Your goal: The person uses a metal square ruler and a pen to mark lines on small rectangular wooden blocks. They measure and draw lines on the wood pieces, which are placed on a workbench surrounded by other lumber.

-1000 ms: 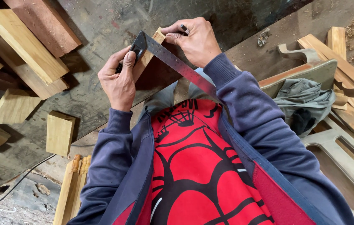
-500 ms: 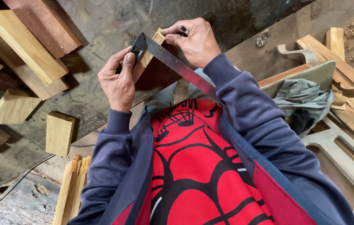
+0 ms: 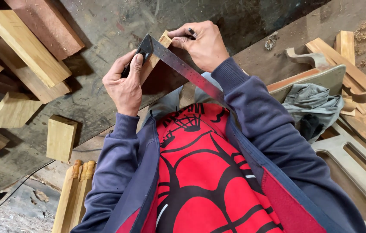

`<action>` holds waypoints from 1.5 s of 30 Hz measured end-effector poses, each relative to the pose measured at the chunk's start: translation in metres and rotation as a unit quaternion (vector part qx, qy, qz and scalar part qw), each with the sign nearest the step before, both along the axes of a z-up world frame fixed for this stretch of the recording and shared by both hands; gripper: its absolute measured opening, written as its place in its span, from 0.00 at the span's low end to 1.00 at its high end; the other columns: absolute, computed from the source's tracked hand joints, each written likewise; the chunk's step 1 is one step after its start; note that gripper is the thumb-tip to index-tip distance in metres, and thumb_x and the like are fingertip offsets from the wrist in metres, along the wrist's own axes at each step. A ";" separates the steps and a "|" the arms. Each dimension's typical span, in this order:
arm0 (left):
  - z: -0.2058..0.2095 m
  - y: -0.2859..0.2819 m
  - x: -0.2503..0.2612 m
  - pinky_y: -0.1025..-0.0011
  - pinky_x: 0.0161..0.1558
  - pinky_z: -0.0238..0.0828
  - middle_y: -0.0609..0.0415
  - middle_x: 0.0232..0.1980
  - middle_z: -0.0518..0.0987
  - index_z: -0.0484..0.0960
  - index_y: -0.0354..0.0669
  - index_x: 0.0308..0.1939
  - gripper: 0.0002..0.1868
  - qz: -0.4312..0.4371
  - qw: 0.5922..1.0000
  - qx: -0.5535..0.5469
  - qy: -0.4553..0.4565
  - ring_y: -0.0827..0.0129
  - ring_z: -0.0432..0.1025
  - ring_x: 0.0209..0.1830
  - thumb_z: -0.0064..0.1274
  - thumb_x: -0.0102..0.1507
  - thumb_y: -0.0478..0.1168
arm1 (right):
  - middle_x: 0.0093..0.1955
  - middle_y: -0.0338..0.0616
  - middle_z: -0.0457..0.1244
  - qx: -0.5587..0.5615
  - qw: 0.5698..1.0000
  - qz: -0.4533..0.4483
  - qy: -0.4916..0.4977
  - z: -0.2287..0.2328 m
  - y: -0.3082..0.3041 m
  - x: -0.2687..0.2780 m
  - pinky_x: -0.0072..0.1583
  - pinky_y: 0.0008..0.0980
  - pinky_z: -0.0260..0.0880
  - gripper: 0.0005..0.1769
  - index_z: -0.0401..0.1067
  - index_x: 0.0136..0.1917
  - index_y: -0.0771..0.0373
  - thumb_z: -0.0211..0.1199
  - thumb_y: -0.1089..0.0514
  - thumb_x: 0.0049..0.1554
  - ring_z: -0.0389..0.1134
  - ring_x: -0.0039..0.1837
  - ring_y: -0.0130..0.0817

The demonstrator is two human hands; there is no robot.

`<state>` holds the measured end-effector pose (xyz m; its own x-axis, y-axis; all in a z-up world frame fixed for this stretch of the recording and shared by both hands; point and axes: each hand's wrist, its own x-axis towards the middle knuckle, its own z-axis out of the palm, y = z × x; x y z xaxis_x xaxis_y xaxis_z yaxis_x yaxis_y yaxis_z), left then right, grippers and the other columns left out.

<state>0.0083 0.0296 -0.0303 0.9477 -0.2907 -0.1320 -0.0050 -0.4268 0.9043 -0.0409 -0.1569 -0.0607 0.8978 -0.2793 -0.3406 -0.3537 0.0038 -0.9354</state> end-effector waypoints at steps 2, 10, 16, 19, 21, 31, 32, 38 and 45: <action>0.001 0.000 0.000 0.80 0.44 0.67 0.53 0.38 0.79 0.80 0.37 0.38 0.07 0.001 1.000 -0.001 0.002 0.76 0.71 0.38 0.53 0.59 0.37 | 0.41 0.38 0.68 -0.020 1.000 0.007 0.000 -0.003 -0.001 -0.001 0.43 0.16 0.66 0.07 0.75 0.43 0.59 0.64 0.63 0.48 0.66 0.43 0.18; -0.001 -0.001 -0.002 0.79 0.42 0.68 0.52 0.37 0.79 0.80 0.38 0.38 0.07 0.025 1.000 -0.010 -0.015 0.75 0.72 0.37 0.54 0.59 0.37 | 0.40 0.47 0.62 -0.221 0.960 0.012 -0.174 0.063 -0.022 0.001 0.50 0.33 0.59 0.20 0.65 0.42 0.67 0.35 0.54 0.60 0.62 0.43 0.37; -0.002 0.004 -0.002 0.77 0.38 0.66 0.51 0.35 0.79 0.81 0.40 0.37 0.07 0.010 0.998 0.013 -0.055 0.73 0.72 0.34 0.54 0.59 0.39 | 0.32 0.44 0.59 -0.184 0.974 0.035 -0.124 0.082 -0.012 0.002 0.39 0.28 0.58 0.14 0.66 0.39 0.66 0.45 0.55 0.60 0.58 0.33 0.28; -0.007 0.004 -0.001 0.74 0.35 0.67 0.51 0.32 0.79 0.82 0.44 0.36 0.05 0.034 0.998 0.004 -0.052 0.68 0.73 0.31 0.57 0.58 0.39 | 0.37 0.49 0.65 -0.216 0.958 0.077 -0.174 0.076 -0.006 0.003 0.44 0.31 0.66 0.05 0.71 0.44 0.67 0.59 0.63 0.55 0.66 0.40 0.40; -0.011 0.005 -0.001 0.71 0.32 0.67 0.51 0.30 0.78 0.83 0.47 0.36 0.05 0.059 0.997 -0.010 -0.042 0.63 0.74 0.30 0.60 0.56 0.39 | 0.37 0.50 0.65 -0.236 0.947 0.106 -0.191 0.075 -0.005 0.001 0.45 0.34 0.67 0.05 0.73 0.43 0.65 0.64 0.63 0.52 0.68 0.41 0.46; -0.013 0.007 -0.002 0.71 0.31 0.67 0.49 0.27 0.76 0.83 0.49 0.38 0.06 0.045 0.998 0.003 -0.048 0.58 0.73 0.29 0.59 0.57 0.40 | 0.33 0.44 0.61 -0.333 0.916 0.198 -0.106 0.098 -0.022 -0.017 0.46 0.37 0.65 0.09 0.70 0.37 0.60 0.53 0.59 0.57 0.63 0.38 0.45; -0.013 0.008 -0.002 0.72 0.31 0.68 0.49 0.27 0.76 0.83 0.50 0.38 0.06 0.047 0.998 0.009 -0.047 0.59 0.73 0.29 0.59 0.57 0.40 | 0.31 0.48 0.58 -0.328 0.922 0.184 -0.092 0.099 -0.023 -0.015 0.45 0.40 0.63 0.14 0.66 0.35 0.62 0.45 0.61 0.61 0.61 0.37 0.49; 0.001 0.004 0.003 0.64 0.31 0.68 0.44 0.28 0.76 0.82 0.45 0.38 0.06 0.032 0.998 0.021 -0.050 0.51 0.72 0.31 0.57 0.58 0.39 | 0.56 0.62 0.56 -0.206 0.945 0.223 -0.123 0.050 0.003 0.006 0.56 0.55 0.61 0.21 0.54 0.66 0.64 0.39 0.53 0.63 0.58 0.57 0.65; 0.041 0.040 0.005 0.65 0.31 0.67 0.46 0.29 0.75 0.81 0.41 0.38 0.04 0.041 0.998 -0.041 -0.004 0.60 0.72 0.30 0.53 0.60 0.33 | 0.52 0.44 0.57 -0.266 0.915 0.269 -0.139 0.027 -0.010 0.009 0.54 0.43 0.66 0.19 0.67 0.53 0.55 0.50 0.71 0.52 0.64 0.52 0.50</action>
<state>0.0128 0.0694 0.0111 0.9697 -0.2216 -0.1028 0.0192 -0.3502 0.9365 -0.0322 -0.1670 -0.0339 0.9854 0.1686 -0.0235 0.0805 -0.5832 -0.8083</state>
